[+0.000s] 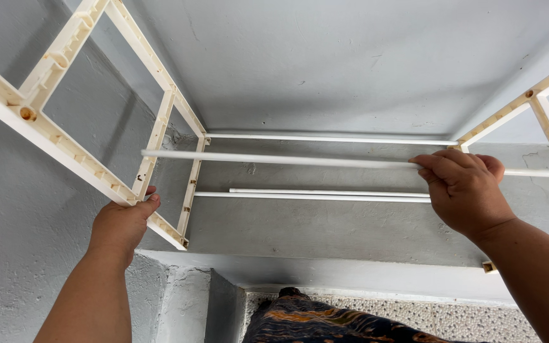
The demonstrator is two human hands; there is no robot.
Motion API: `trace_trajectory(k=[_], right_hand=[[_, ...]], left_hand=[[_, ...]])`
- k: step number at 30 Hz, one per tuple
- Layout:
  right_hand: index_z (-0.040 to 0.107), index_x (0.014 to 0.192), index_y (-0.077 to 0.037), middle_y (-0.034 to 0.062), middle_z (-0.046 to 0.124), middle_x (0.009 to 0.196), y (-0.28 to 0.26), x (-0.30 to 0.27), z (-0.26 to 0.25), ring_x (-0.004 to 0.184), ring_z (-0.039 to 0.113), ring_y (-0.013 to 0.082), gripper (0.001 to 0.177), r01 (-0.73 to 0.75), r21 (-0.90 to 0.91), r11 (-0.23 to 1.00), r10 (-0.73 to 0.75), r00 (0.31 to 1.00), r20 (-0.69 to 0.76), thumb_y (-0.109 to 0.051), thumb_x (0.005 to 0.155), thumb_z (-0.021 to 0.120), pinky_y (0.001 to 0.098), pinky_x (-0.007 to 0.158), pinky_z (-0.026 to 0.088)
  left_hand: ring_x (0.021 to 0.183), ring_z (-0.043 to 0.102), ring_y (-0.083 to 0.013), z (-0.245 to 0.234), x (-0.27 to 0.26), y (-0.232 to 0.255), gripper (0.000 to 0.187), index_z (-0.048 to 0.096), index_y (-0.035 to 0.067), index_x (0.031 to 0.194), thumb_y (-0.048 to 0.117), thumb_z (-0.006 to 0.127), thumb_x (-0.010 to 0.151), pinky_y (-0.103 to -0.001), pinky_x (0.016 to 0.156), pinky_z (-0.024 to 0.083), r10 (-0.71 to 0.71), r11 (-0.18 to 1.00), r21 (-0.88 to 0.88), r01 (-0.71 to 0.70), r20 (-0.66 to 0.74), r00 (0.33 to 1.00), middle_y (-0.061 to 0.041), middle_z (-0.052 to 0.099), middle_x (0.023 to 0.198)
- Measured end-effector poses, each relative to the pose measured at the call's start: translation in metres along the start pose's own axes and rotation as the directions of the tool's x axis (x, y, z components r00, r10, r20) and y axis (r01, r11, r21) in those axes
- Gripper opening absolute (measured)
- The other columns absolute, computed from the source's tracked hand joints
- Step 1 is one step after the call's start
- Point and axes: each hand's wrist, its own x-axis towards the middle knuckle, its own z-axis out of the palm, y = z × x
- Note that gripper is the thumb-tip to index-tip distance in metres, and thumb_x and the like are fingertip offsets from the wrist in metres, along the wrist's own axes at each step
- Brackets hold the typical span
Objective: The person inserts white plastic rods into the slots of a beige plastic shelving frame. They repeatedly place rods into the frame, adjust their positions, and remove some rods to reinsert them elsewhere. The task continues until the frame is filled with rods.
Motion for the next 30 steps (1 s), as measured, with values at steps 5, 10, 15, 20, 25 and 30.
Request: trace_trajectory(k=[5, 10, 15, 20, 25, 30], right_hand=[[0.075, 0.113, -0.022, -0.0050, 0.073, 0.102, 0.002, -0.001, 0.003, 0.099, 0.065, 0.0160, 0.019, 0.012, -0.051, 0.999, -0.012, 1.000, 0.008, -0.019, 0.101, 0.061, 0.0434, 0.112, 0.031], [0.074, 0.113, -0.022, -0.0039, 0.073, 0.102, 0.002, 0.000, 0.006, 0.100, 0.066, 0.0164, 0.018, 0.022, -0.050, 0.999, -0.020, 0.999, 0.041, -0.022, 0.100, 0.062, 0.0433, 0.109, 0.032], [0.074, 0.115, -0.024, -0.0038, 0.073, 0.103, 0.000, -0.001, 0.005, 0.100, 0.065, 0.0169, 0.020, -0.008, -0.073, 0.997, 0.013, 0.998, 0.062, -0.022, 0.101, 0.060, 0.0440, 0.111, 0.031], [0.073, 0.120, -0.024, -0.0005, 0.072, 0.116, -0.003, -0.004, 0.006, 0.120, 0.061, 0.0228, 0.023, 0.019, -0.121, 0.993, -0.018, 1.000, 0.008, -0.026, 0.102, 0.059, 0.0469, 0.115, 0.029], [0.066, 0.133, -0.027, 0.0030, 0.064, 0.134, 0.007, -0.013, 0.002, 0.137, 0.048, 0.0235, 0.036, -0.120, -0.204, 0.971, 0.135, 0.989, 0.061, -0.038, 0.101, 0.056, 0.0524, 0.120, 0.020], [0.052, 0.146, -0.026, 0.0079, 0.049, 0.149, 0.029, -0.020, 0.005, 0.148, 0.028, 0.0295, 0.052, -0.211, -0.288, 0.934, 0.258, 0.957, 0.136, -0.049, 0.100, 0.050, 0.0573, 0.122, 0.006]], left_hand=[[0.133, 0.058, -0.0280, 0.001, 0.009, -0.007, 0.035, 0.074, 0.022, 0.123, 0.032, 0.070, 0.089, -0.049, 0.114, 0.040, 0.019, 1.000, -0.018, -0.019, 0.008, 1.000, -0.008, 0.070, 0.135], [0.137, 0.050, -0.0422, 0.004, 0.021, -0.017, 0.068, 0.059, 0.008, 0.135, 0.056, 0.071, 0.089, -0.057, 0.113, 0.039, -0.063, 0.956, 0.289, 0.044, 0.057, 0.996, -0.024, 0.059, 0.138], [0.138, 0.054, -0.0435, 0.010, -0.004, 0.009, 0.077, 0.070, 0.006, 0.129, 0.069, 0.068, 0.084, -0.060, 0.116, 0.041, -0.192, 0.670, 0.742, -0.027, 0.208, 0.959, -0.025, 0.066, 0.135], [0.127, 0.068, -0.0335, 0.007, -0.050, 0.065, 0.064, 0.076, 0.013, 0.122, 0.063, 0.066, 0.082, -0.053, 0.115, 0.047, 0.108, 0.865, 0.463, -0.193, 0.205, 0.973, -0.015, 0.075, 0.127], [0.129, 0.049, -0.0374, 0.030, -0.027, 0.056, 0.081, 0.045, 0.012, 0.150, 0.060, 0.060, 0.086, -0.055, 0.107, 0.040, 0.582, 0.641, 0.516, -0.568, 0.156, 0.798, -0.013, 0.039, 0.159], [0.153, -0.001, -0.0298, 0.057, -0.005, 0.028, 0.103, 0.008, 0.016, 0.160, 0.063, 0.061, 0.085, -0.054, 0.122, 0.004, 0.474, 0.363, 0.825, -0.434, 0.237, 0.848, -0.010, 0.004, 0.168]])
